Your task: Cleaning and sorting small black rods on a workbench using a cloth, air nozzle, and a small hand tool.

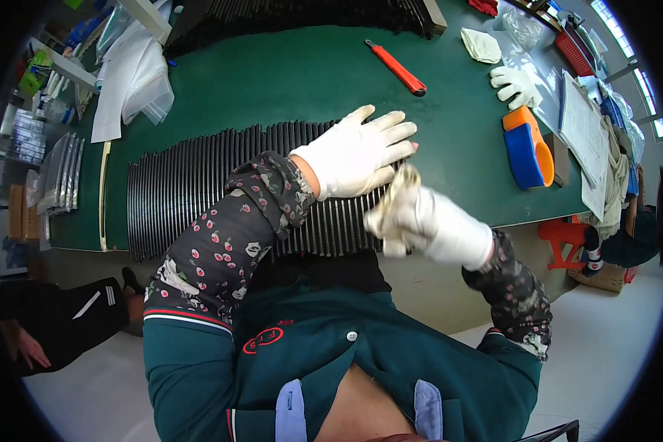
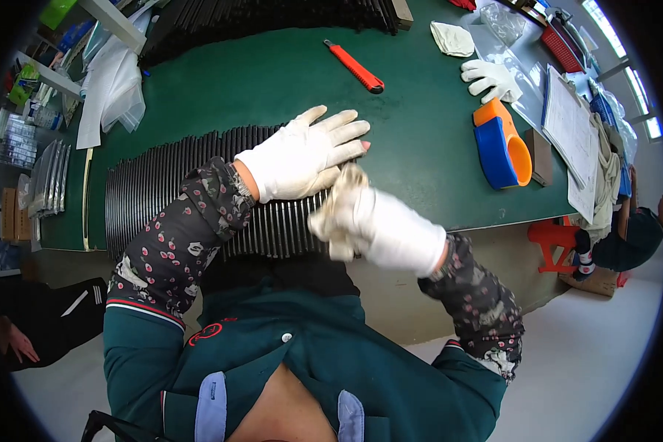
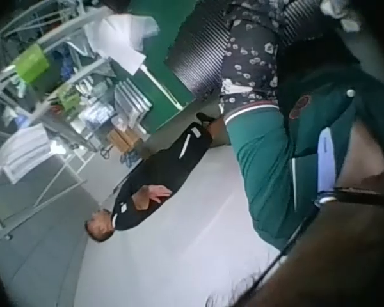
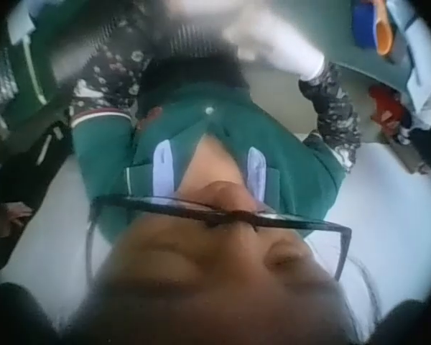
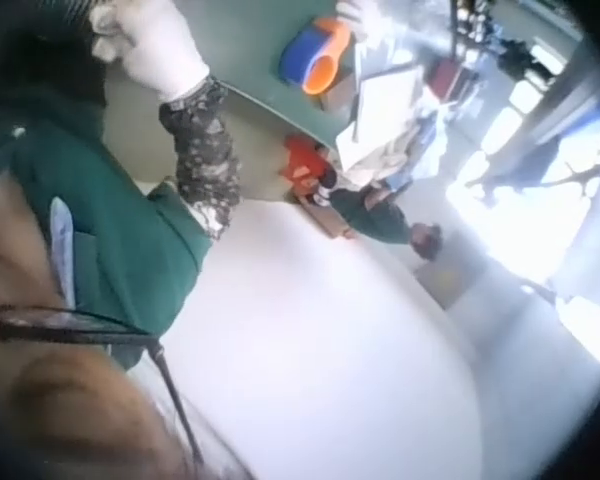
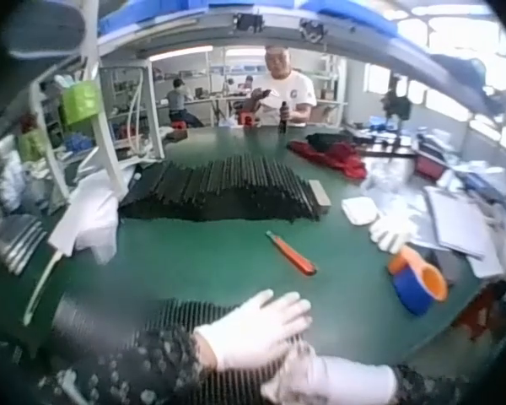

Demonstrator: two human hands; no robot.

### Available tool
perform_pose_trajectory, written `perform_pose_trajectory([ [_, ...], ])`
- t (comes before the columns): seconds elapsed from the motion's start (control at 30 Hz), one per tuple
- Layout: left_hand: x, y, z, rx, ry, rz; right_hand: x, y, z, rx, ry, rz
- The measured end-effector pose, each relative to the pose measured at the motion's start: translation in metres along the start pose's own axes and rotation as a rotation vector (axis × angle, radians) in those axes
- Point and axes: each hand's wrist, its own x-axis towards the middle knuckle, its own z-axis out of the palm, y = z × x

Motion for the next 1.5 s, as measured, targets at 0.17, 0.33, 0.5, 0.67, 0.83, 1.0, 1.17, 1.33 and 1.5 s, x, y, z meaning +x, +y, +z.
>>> perform_pose_trajectory([
  [0.17, -0.004, 0.001, -0.002, 0.004, 0.004, -0.017, -0.008, -0.038, -0.026, 0.419, -0.294, 0.04],
  [0.33, 0.0, 0.003, -0.002, 0.012, -0.01, -0.002, -0.006, 0.004, -0.001, -0.135, 0.09, 0.069],
  [0.5, -0.011, 0.015, -0.001, 0.017, 0.094, -0.074, -0.034, -0.022, -0.046, 0.213, -0.172, 0.19],
  [0.67, -0.03, 0.113, -0.005, -0.239, 0.036, -0.033, -0.048, -0.012, -0.061, 0.494, 0.705, 0.646],
  [0.83, -0.026, 0.116, 0.012, -0.113, 0.076, -0.148, -0.031, 0.015, -0.044, 0.378, 0.552, 0.712],
  [1.0, -0.024, 0.117, 0.014, -0.108, 0.109, -0.178, -0.001, 0.016, -0.039, -0.14, 0.438, 0.316],
  [1.17, -0.049, 0.104, 0.019, -0.483, 0.272, -0.051, 0.045, 0.011, -0.003, -0.24, -0.159, -0.088],
  [1.33, -0.044, 0.104, -0.008, -0.224, -0.032, -0.032, 0.116, 0.083, -0.033, -0.469, 0.21, 0.012],
  [1.5, -0.05, 0.105, 0.003, -0.391, -0.012, -0.078, 0.11, 0.036, -0.002, -0.924, -0.169, -0.55],
])
